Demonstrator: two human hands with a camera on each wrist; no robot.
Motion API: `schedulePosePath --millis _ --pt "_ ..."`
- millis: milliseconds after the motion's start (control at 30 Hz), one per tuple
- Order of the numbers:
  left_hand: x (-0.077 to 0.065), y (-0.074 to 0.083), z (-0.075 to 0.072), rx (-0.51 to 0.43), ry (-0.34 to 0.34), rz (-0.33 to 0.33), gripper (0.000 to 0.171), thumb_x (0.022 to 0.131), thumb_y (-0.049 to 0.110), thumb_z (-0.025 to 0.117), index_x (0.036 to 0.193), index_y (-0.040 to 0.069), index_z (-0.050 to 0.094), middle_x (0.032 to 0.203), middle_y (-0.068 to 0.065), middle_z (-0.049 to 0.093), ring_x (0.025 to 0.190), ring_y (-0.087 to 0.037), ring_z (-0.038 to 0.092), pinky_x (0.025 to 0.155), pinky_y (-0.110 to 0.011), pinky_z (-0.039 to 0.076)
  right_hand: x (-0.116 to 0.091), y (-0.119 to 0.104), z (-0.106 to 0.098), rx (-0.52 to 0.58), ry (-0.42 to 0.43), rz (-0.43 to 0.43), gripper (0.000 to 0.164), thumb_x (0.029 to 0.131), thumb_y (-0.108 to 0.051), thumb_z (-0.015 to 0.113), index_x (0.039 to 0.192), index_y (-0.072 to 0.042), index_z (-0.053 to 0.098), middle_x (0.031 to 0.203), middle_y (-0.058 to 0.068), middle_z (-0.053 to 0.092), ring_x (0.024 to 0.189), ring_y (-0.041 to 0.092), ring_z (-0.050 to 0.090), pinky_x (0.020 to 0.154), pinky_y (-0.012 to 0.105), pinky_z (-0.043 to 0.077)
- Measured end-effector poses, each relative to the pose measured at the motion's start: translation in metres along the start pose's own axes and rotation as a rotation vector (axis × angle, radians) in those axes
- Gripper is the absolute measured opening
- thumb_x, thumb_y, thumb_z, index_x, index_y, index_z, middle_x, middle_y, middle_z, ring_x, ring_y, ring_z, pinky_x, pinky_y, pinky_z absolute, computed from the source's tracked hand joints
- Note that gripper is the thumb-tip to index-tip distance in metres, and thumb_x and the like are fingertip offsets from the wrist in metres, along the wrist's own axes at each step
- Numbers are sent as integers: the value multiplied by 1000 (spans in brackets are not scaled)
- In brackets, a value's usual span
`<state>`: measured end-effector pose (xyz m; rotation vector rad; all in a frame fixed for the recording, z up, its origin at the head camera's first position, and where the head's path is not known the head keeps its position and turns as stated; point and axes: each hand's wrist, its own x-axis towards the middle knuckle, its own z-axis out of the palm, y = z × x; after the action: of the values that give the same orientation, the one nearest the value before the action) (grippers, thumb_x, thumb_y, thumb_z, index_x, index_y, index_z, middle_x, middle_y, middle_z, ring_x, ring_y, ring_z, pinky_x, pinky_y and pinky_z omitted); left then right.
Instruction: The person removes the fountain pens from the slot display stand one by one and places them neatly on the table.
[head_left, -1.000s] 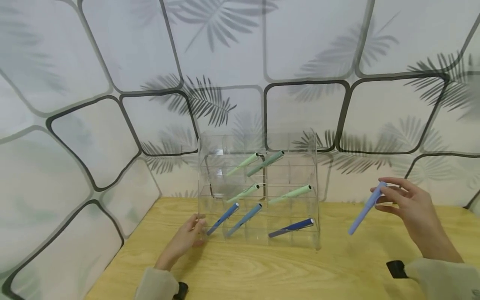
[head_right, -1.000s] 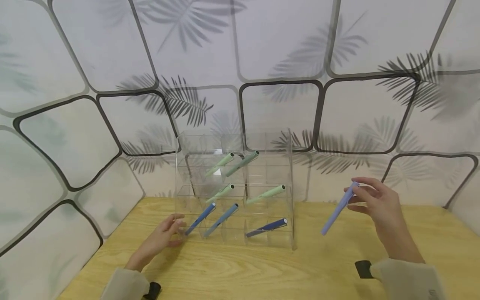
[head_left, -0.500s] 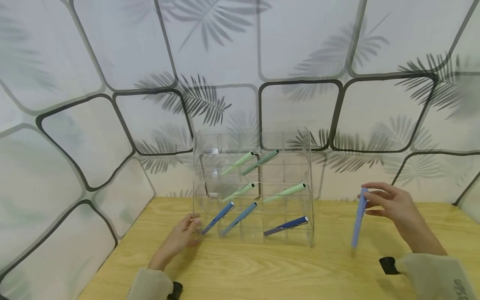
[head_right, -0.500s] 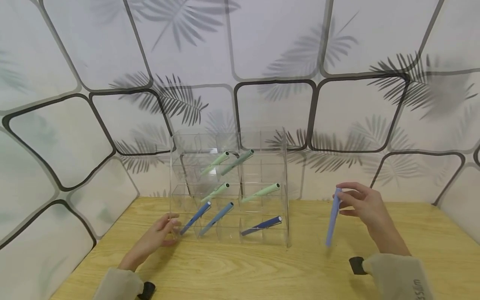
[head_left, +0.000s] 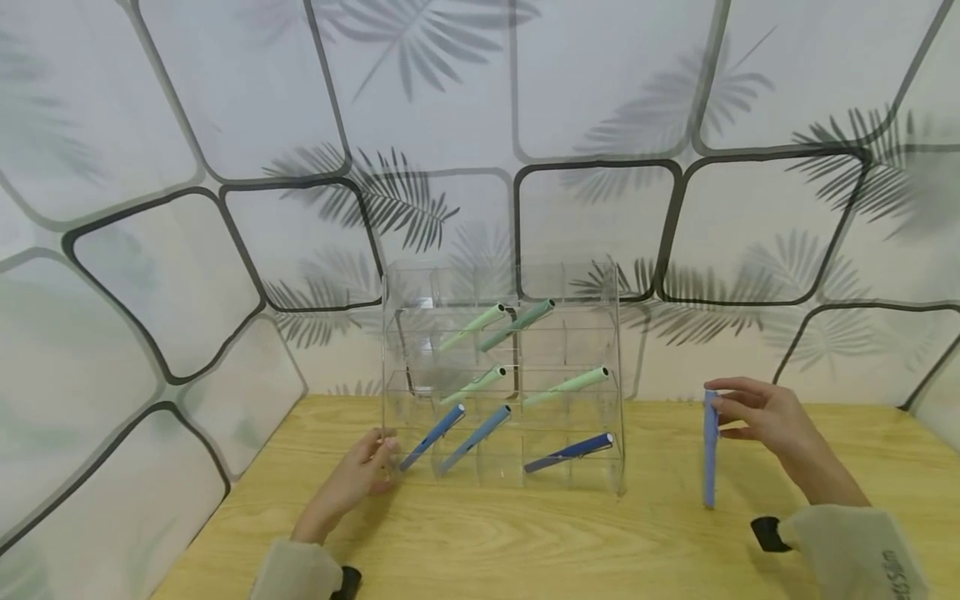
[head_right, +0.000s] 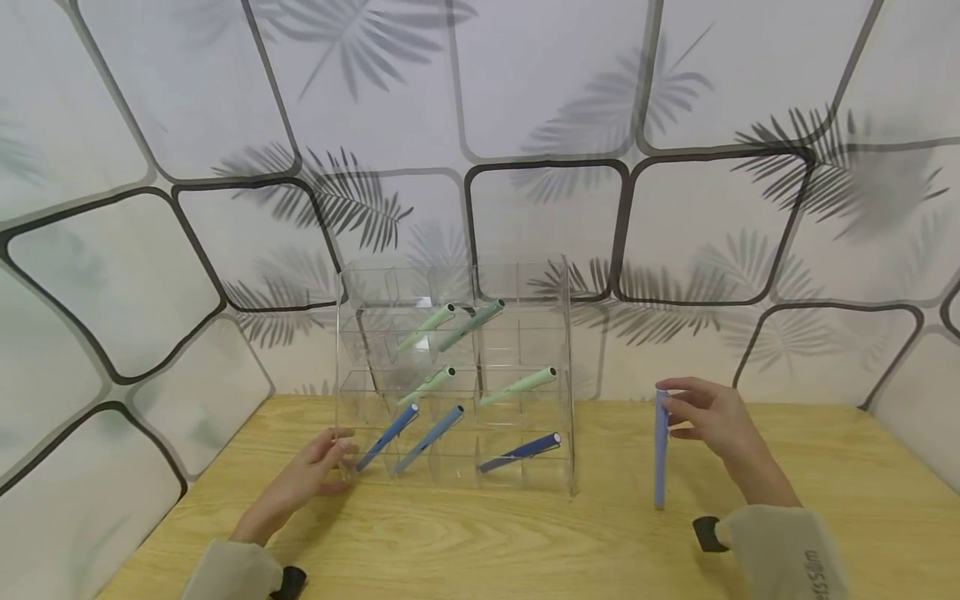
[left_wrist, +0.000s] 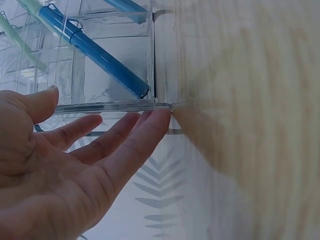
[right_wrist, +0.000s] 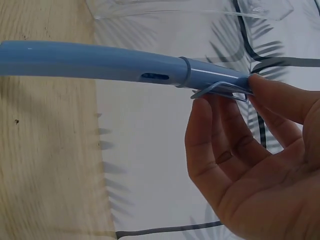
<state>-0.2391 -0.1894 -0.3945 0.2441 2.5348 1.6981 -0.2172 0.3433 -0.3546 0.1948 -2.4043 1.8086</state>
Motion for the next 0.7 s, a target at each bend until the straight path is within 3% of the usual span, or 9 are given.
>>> schedulePosePath --millis 200,567,633,700 --pt "-1 0 -1 12 -12 -4 43 112 19 41 141 -12 41 130 -30 55 122 -48 54 90 -52 57 2 8 4 -57 -14 -7 28 102 -7 61 110 -31 72 93 -8 72 81 12 68 70 31 62" --pt "-1 0 0 3 -5 -5 44 111 20 42 142 -12 42 128 -27 55 124 -48 53 91 -52 57 4 25 1 20 -91 86 33 99 4 60 108 -27 69 92 -2 68 79 13 68 73 35 62" --pt "-1 0 0 -3 -4 -4 44 111 20 42 141 -12 42 127 -26 56 123 -47 54 90 -52 57 5 29 1 15 -114 93 30 99 3 60 111 -22 69 94 -1 68 80 13 67 74 36 62" --pt "-1 0 0 -1 -8 0 44 111 21 42 141 -12 42 127 -27 56 122 -47 54 90 -51 58 6 32 1 6 -139 101 24 98 3 60 118 -8 67 94 1 66 81 13 67 75 37 62"
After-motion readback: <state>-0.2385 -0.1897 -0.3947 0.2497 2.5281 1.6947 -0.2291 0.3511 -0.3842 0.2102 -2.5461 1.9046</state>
